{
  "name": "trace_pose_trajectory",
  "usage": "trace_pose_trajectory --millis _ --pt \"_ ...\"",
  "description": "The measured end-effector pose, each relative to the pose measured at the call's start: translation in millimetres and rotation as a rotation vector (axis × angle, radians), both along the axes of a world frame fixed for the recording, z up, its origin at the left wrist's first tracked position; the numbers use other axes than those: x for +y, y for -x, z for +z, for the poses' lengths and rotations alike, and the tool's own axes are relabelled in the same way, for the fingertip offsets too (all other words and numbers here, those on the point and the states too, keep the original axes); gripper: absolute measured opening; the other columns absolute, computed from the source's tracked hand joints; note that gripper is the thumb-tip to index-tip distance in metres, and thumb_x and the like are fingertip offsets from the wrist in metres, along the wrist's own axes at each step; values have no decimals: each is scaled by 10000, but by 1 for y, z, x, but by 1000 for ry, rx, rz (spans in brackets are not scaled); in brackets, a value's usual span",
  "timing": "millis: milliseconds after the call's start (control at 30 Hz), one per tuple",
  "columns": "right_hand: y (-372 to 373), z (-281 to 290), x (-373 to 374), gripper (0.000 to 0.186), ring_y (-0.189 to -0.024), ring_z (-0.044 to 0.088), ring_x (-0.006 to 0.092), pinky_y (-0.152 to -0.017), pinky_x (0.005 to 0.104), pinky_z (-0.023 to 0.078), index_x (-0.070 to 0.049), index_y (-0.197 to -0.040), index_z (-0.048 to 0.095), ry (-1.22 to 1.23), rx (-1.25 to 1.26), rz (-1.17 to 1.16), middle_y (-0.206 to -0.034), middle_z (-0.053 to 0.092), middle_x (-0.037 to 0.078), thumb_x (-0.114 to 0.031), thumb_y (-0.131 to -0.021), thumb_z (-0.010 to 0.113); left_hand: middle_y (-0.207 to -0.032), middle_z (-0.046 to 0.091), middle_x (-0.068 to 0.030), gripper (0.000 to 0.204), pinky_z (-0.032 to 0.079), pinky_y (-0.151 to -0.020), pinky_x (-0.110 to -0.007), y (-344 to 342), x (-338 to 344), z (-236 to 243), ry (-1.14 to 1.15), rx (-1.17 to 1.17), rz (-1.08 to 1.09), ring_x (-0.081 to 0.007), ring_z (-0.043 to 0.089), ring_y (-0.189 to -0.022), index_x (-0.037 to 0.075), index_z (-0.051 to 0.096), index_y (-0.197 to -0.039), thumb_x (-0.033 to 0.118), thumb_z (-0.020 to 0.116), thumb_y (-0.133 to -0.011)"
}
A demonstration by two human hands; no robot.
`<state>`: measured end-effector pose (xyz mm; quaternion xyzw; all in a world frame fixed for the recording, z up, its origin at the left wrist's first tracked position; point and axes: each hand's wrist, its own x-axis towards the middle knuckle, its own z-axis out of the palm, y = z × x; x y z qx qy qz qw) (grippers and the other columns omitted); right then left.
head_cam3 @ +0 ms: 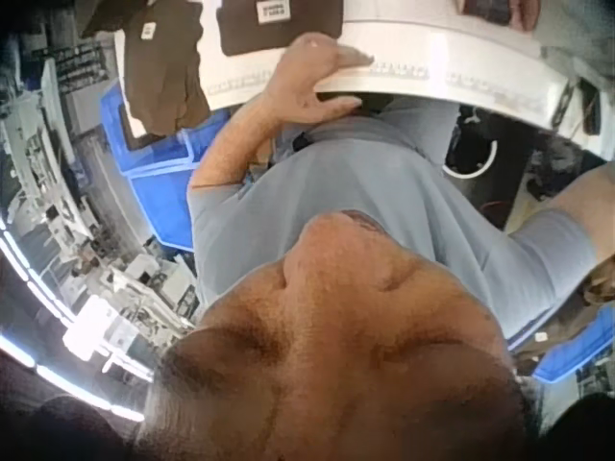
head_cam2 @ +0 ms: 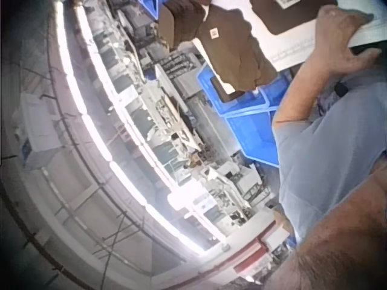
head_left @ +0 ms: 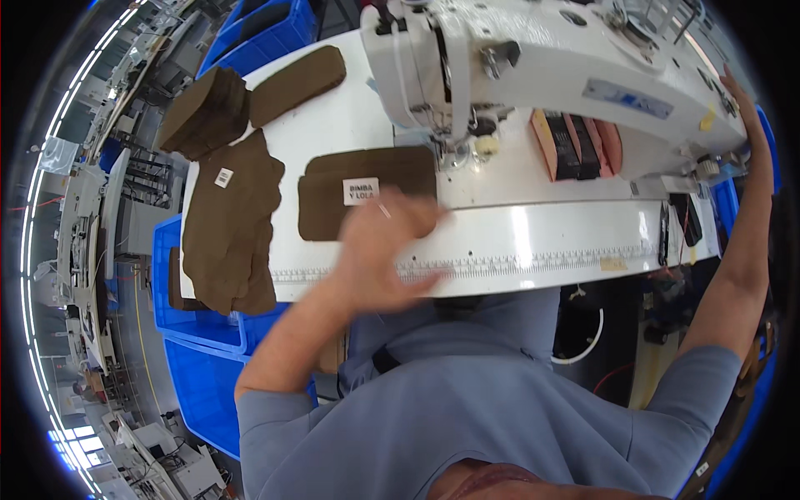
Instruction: The person sets up the sewing machine, picks up fabric pieces from the table, and aligns and sews the fabric pieces together by hand using the sewing machine.
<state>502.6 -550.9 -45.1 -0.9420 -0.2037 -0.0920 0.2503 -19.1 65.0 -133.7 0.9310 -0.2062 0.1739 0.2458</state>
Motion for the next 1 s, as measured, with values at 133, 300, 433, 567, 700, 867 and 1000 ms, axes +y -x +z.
trace_pose_trajectory --millis 133,300,433,567,700,867,1000 --pt "-7 9 -14 656 -1444 327 207 -1183 301 207 -70 -1543 348 -131 106 27 -1577 365 129 -371 -980 500 -1230 640 -153 425 447 -1004 -414 35 -27 -40 430 582 -535 -336 596 -1146 43 637 -1220 328 680 -907" --pt "11 33 -62 953 -1421 350 343 -1187 409 267 -5 -1574 141 -82 167 23 -1586 313 198 -688 -965 408 -1240 635 -155 438 447 -1009 -421 9 -5 -31 110 432 -767 -333 594 -1153 46 626 -1236 338 672 -913" --pt "26 -4 30 715 -1226 538 235 -1095 305 331 -79 -1514 411 -131 121 -171 -1377 571 171 -486 -933 504 -1247 631 -157 449 447 -1013 -426 -20 -9 -16 -141 450 -832 -332 593 -1157 49 617 -1249 347 666 -917" --pt "50 20 18 801 -1209 564 288 -1079 336 364 -7 -1436 498 -30 87 -250 -1277 617 219 -640 -950 443 -1255 627 -159 460 446 -1017 -432 -54 -5 -13 -347 349 -1045 -330 593 -1162 51 607 -1262 356 659 -921" --pt "64 28 37 809 -1126 610 272 -1037 312 395 60 -1333 579 -21 144 -330 -1259 640 212 -623 -907 504 -1262 623 -161 471 446 -1021 -437 -90 -9 -5 -562 255 -1205 -328 592 -1167 53 598 -1275 365 653 -926" --pt "68 25 52 851 -1097 620 281 -1006 321 417 111 -1237 618 -83 128 -357 -1191 657 232 -667 -916 494 -1272 618 -164 484 446 -1026 -445 -133 -10 6 -808 171 -1385 -325 590 -1173 56 587 -1291 375 645 -931" --pt "65 31 38 851 -1144 605 295 -1030 335 413 97 -1281 595 -53 136 -309 -1240 642 234 -664 -915 497 -1279 614 -165 495 445 -1030 -450 -158 -7 20 -1000 117 -1517 -324 590 -1178 59 578 -1304 384 639 -936"
